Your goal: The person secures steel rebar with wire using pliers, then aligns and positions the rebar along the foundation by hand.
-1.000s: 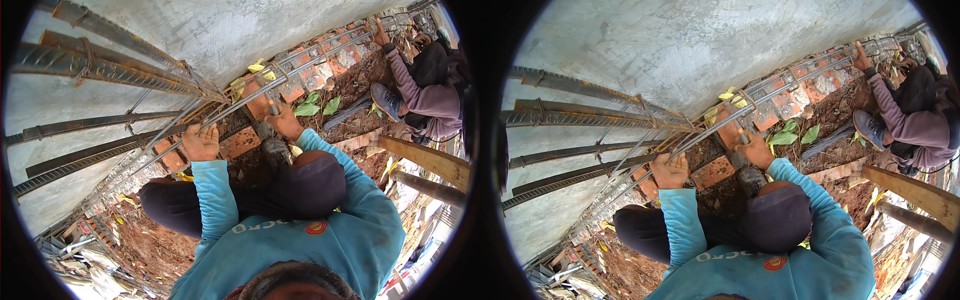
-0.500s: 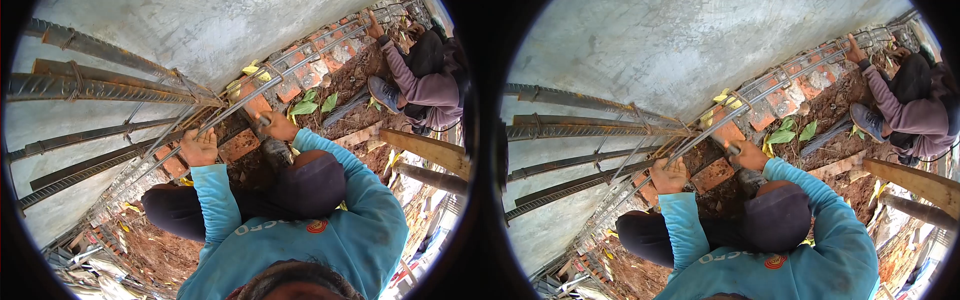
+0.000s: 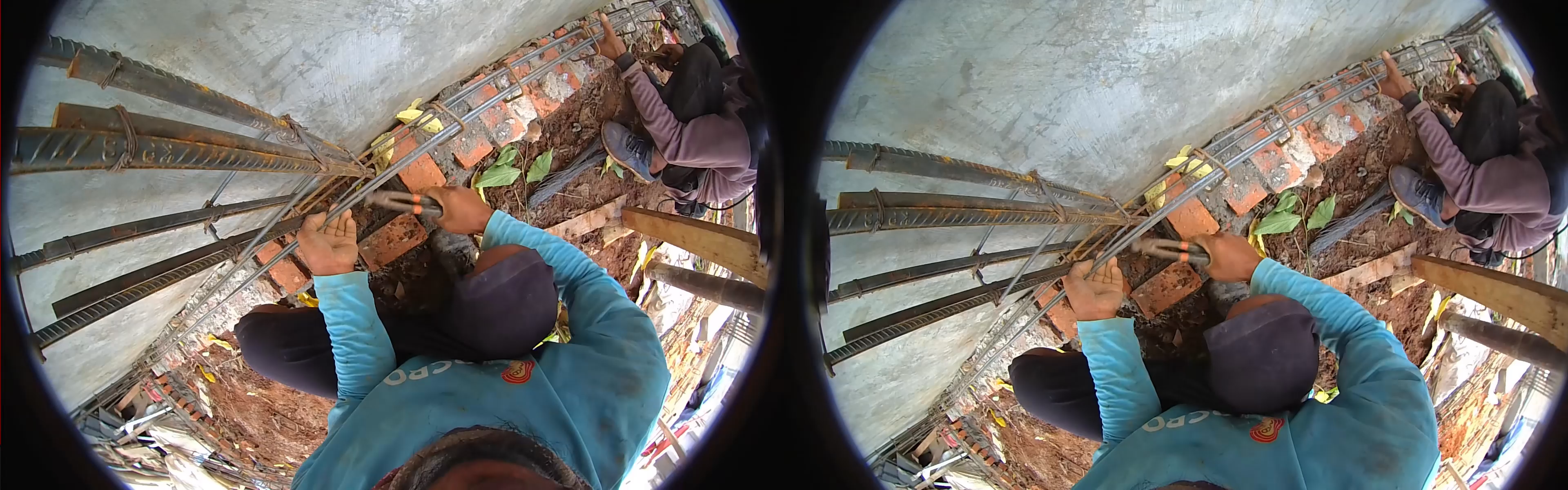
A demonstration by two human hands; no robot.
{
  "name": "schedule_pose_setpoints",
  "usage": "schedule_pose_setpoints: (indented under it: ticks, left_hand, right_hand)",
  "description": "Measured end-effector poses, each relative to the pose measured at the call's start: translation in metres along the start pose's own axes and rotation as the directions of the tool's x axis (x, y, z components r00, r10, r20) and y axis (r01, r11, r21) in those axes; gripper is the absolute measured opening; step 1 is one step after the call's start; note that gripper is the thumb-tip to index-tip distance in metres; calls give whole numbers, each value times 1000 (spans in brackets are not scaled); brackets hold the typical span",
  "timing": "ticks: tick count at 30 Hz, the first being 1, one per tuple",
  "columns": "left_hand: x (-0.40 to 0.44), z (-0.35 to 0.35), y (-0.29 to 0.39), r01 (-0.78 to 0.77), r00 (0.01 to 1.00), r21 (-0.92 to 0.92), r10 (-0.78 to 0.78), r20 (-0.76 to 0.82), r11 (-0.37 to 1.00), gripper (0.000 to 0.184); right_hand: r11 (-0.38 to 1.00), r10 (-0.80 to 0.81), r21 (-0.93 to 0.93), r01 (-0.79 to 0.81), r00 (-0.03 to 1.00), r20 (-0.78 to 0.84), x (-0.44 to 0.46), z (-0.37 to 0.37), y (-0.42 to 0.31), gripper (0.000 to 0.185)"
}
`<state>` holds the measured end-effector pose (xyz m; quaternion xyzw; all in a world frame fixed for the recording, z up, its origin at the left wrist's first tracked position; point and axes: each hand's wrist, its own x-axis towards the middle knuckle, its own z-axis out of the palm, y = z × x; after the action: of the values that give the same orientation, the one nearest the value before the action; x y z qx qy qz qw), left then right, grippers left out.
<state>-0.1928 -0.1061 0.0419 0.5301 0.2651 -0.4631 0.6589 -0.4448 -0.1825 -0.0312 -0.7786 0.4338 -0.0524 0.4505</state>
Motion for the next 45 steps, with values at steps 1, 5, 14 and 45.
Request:
schedule_pose_setpoints:
  ticks: [1,5,14,45]
  left_hand:
    - [0,-3,-1,4,1000,-5,-4,-9,1000,27]
    - [1,-8,5,17,997,52,-20,69,998,25]
    - [5,-6,-2,-7,1000,22,6,28,1000,23]
    - [-2,-3,2,-13,998,11,12,60,1000,24]
  right_hand:
    - [944,-191,-240,226,969,160,-1,2,-6,27]
    - [768,-497,-347,538,843,206,-5,5,-3,28]
    - [970,46,-240,-36,998,36,-17,-9,-7,30]
    - [933,-108,-236,270,840,532,-6,-32,-8,25]
